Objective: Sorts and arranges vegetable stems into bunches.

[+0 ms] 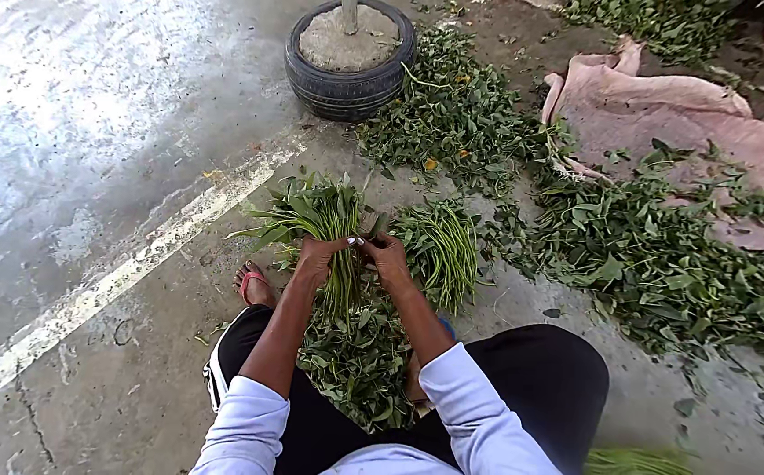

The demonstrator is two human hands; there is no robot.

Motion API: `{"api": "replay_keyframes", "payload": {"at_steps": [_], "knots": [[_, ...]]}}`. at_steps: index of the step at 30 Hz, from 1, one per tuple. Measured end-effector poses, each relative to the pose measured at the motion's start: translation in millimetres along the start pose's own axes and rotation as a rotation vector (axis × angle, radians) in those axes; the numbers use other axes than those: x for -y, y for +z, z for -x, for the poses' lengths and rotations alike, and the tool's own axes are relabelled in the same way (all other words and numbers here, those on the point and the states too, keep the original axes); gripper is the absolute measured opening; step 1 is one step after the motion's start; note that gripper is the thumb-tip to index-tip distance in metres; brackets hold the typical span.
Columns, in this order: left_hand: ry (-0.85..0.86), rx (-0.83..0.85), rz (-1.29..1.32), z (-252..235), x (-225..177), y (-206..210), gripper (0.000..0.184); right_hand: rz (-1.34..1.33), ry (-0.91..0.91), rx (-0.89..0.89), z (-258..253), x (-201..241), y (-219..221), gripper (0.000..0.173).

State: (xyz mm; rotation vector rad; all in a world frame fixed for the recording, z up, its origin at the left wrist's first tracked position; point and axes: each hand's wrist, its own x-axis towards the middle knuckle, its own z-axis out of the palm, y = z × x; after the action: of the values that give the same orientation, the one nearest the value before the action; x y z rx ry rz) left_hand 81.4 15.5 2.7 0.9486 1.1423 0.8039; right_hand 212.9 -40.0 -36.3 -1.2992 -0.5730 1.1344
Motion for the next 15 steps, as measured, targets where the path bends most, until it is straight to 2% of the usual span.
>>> {"api": "replay_keyframes", "payload": {"at_steps": [7,12,15], "knots": [[-0.025,0.027,-0.006,-8,8,-2,0.068,0.056,0.063,0.101,6,8,-9,0.013],[-0.038,0.01,-0.06,-11,10,0,0.065,0.071,0.071,0.072,12,4,-3,0.011],[-0.03,-0.032,-0.126,-18,10,2,0.062,-0.02,0.073,0.034,15,-2,3,0.013]]}}
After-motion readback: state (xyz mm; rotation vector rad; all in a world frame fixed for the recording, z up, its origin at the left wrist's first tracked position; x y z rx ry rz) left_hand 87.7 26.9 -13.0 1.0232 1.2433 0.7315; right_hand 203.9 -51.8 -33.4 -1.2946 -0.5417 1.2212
